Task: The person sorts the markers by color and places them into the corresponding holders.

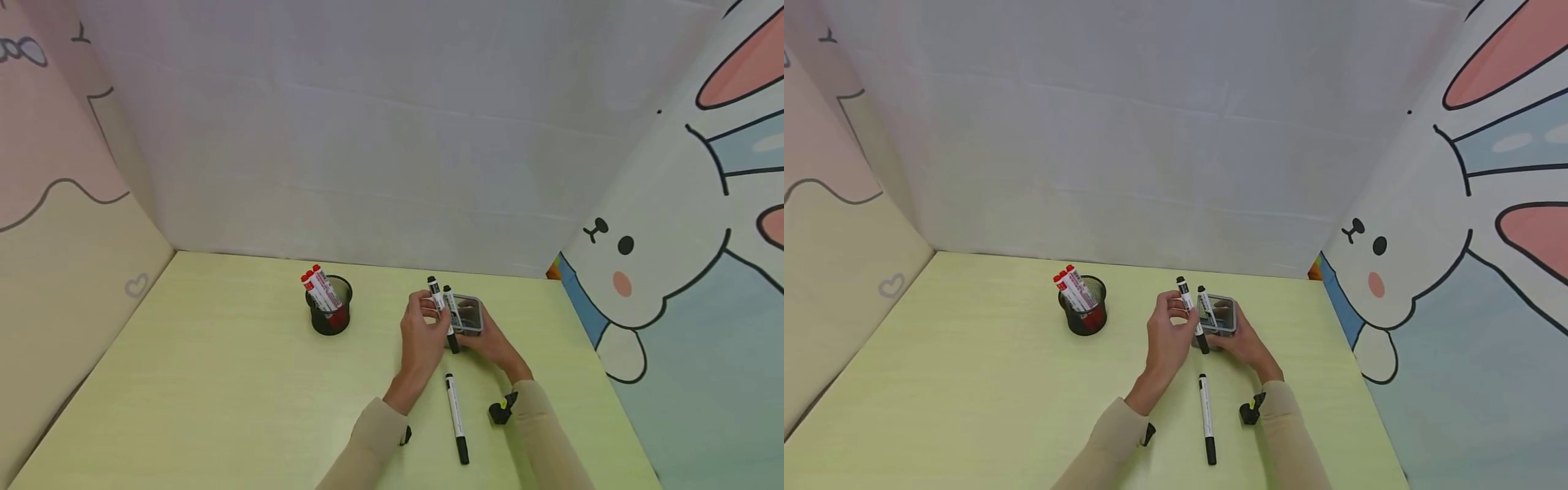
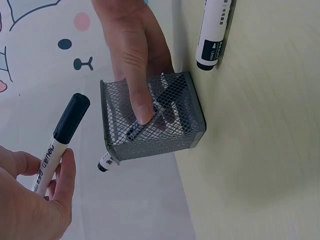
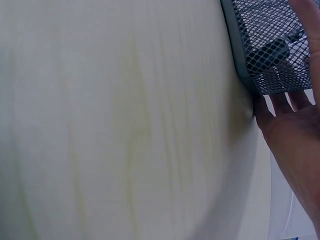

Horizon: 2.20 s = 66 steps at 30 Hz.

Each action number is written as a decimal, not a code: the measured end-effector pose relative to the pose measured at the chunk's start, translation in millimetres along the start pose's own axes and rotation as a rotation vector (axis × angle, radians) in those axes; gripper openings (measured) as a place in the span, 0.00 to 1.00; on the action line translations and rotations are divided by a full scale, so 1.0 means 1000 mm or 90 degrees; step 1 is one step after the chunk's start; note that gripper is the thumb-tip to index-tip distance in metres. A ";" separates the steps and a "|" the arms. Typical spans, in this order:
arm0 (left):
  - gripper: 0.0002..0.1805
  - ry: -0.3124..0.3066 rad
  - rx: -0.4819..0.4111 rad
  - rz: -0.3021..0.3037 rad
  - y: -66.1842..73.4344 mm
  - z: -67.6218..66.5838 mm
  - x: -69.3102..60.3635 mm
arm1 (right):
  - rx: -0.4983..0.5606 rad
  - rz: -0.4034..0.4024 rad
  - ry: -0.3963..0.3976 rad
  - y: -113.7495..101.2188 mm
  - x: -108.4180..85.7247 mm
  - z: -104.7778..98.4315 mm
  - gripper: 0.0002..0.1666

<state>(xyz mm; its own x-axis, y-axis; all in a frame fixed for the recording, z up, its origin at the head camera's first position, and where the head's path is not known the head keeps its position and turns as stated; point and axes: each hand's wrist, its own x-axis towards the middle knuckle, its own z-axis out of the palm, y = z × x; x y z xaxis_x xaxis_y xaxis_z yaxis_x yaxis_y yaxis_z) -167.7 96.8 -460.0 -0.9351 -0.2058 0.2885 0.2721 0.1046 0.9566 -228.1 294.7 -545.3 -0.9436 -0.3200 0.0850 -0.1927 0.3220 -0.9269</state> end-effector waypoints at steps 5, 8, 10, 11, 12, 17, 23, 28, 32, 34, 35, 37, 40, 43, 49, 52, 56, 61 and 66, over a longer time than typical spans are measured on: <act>0.18 0.015 -0.029 0.014 0.001 0.004 0.009 | 0.015 -0.014 0.002 0.003 -0.001 0.000 0.44; 0.18 0.020 -0.037 0.020 0.001 0.007 0.014 | -0.002 0.009 0.002 0.000 -0.001 0.001 0.47; 0.18 0.021 -0.040 0.019 0.000 0.008 0.017 | -0.015 0.026 0.003 -0.001 -0.001 0.002 0.49; 0.18 0.020 -0.043 0.016 0.000 0.009 0.019 | -0.019 0.033 0.001 -0.001 -0.001 0.002 0.50; 0.18 0.020 -0.044 0.016 -0.001 0.010 0.020 | -0.021 0.037 0.000 -0.001 -0.002 0.002 0.50; 0.18 0.017 -0.052 0.002 -0.006 0.014 0.025 | -0.019 0.039 0.000 -0.001 -0.001 0.003 0.50; 0.19 0.030 -0.052 0.006 -0.009 0.019 0.029 | -0.017 0.051 -0.001 -0.002 -0.002 0.003 0.51; 0.18 0.018 -0.039 0.006 -0.011 0.023 0.032 | -0.019 0.037 -0.002 -0.001 -0.001 0.002 0.51; 0.18 -0.004 -0.010 0.005 -0.013 0.027 0.032 | -0.022 0.029 -0.002 -0.001 -0.001 0.001 0.50; 0.17 -0.012 0.001 0.000 -0.014 0.028 0.031 | -0.023 0.027 -0.001 -0.002 -0.001 0.001 0.50; 0.17 -0.014 0.005 -0.002 -0.015 0.029 0.031 | -0.023 0.029 0.000 -0.002 -0.001 0.001 0.50; 0.17 -0.019 0.016 -0.012 -0.016 0.029 0.029 | -0.018 0.033 0.000 -0.002 -0.001 0.001 0.50; 0.17 -0.020 0.031 -0.023 -0.017 0.029 0.027 | -0.021 0.036 0.001 -0.003 -0.002 0.001 0.51; 0.16 -0.021 0.043 -0.028 -0.019 0.029 0.026 | -0.020 0.037 0.006 -0.003 -0.001 0.002 0.51; 0.17 -0.027 0.063 -0.026 -0.022 0.028 0.025 | -0.019 0.034 0.010 -0.003 -0.001 0.002 0.49; 0.18 -0.036 0.079 -0.036 -0.023 0.029 0.024 | -0.014 0.025 0.009 -0.003 -0.001 0.002 0.48; 0.15 -0.037 0.112 -0.045 -0.024 0.030 0.022 | -0.011 0.016 0.008 -0.001 -0.001 0.002 0.48; 0.10 -0.024 0.139 -0.043 -0.025 0.030 0.020 | -0.013 0.012 0.008 -0.001 -0.002 0.001 0.49; 0.09 -0.021 0.140 -0.035 -0.027 0.029 0.019 | -0.021 0.026 0.010 -0.003 -0.003 0.001 0.50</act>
<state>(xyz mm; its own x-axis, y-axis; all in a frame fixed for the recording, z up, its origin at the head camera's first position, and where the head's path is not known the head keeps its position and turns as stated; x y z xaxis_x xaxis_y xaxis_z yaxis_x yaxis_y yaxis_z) -199.4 118.6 -481.2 -0.9552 -0.1849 0.2310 0.1677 0.3049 0.9375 -224.3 293.5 -542.9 -0.9547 -0.2927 0.0535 -0.1630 0.3641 -0.9170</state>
